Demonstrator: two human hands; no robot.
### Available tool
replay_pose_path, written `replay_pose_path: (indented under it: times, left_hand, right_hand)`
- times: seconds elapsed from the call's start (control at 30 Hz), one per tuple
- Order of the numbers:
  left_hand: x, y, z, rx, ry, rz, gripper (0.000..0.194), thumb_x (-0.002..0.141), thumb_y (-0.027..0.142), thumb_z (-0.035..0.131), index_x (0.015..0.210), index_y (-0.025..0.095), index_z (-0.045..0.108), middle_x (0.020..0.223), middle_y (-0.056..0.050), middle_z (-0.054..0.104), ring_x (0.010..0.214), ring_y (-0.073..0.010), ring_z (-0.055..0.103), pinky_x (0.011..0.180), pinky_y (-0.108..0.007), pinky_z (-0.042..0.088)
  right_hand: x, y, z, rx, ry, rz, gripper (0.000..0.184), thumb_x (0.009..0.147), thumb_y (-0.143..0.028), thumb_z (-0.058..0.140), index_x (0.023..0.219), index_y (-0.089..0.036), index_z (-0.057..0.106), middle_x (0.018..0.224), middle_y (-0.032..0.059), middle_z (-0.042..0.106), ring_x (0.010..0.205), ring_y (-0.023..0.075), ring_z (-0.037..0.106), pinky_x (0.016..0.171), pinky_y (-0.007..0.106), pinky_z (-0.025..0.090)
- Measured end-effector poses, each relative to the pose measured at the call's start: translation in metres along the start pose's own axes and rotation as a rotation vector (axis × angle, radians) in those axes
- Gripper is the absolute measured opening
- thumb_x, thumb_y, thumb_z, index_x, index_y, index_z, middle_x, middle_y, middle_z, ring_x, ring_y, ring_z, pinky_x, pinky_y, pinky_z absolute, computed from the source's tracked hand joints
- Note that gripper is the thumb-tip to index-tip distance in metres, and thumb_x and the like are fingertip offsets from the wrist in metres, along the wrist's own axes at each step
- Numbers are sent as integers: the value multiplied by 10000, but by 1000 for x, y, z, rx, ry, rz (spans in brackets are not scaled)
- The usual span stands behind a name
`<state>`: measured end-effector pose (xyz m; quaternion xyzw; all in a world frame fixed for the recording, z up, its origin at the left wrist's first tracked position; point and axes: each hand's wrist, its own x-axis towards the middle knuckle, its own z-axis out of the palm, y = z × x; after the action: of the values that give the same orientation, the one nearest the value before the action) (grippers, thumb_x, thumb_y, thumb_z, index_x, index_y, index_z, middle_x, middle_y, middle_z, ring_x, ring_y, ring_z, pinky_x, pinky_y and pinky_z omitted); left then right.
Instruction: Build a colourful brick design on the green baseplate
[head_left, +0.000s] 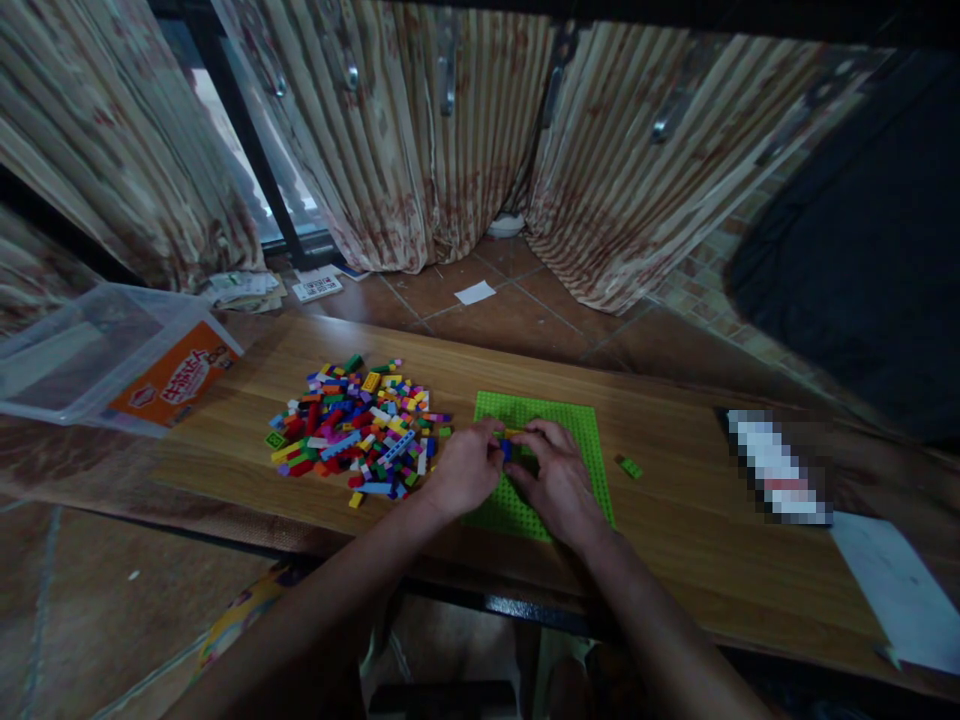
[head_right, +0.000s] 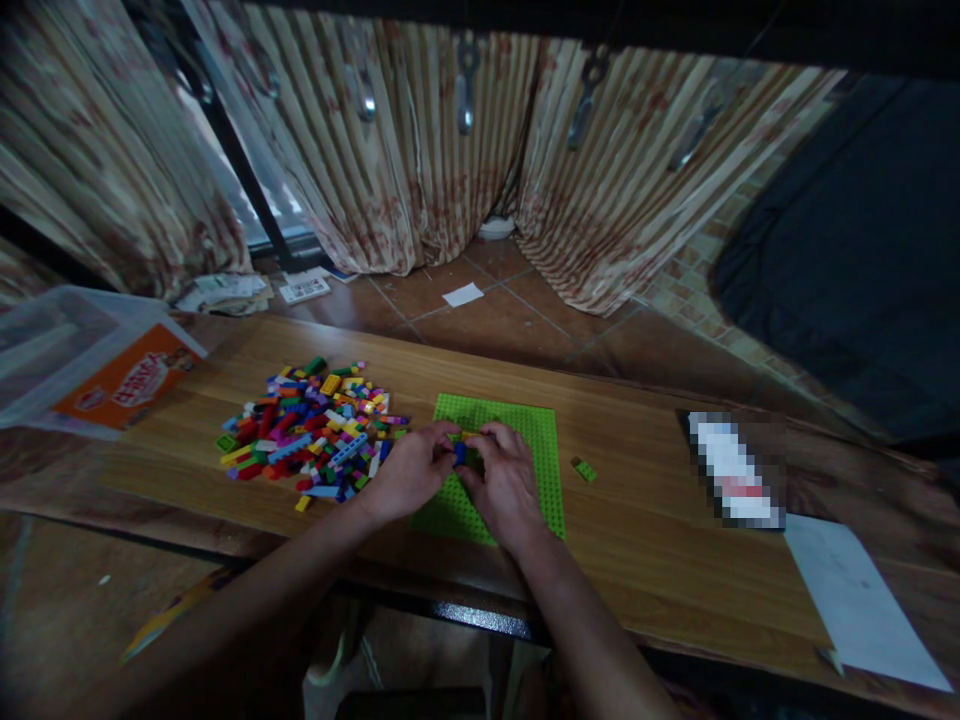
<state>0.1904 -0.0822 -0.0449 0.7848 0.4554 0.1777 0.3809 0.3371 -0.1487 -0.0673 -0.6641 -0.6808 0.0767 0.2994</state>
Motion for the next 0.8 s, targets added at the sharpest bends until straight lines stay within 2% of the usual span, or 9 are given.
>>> replay_pose_path:
  times: [0.5,0.8]
  left_hand:
    - [-1,3,2,-30,-15,-1,351,809,71,516,1138,146,615,874,-48,733,823,-169,692,809,-276,528]
    - [-1,2,3,5,4,-6,339,814,93,529,1133,169,618,932,-51,739,859,-173,697,826,-285,531]
  right_hand:
    - [-1,1,-5,-11,-39,10,244,806,-226,631,1048,-216,660,1167,95,561,1103,292,535,954,485,467]
    - [-2,3,-2,24,9,26,202,792,-228,640,991,-234,675,1103,80,583,1043,275,567,925,469,488]
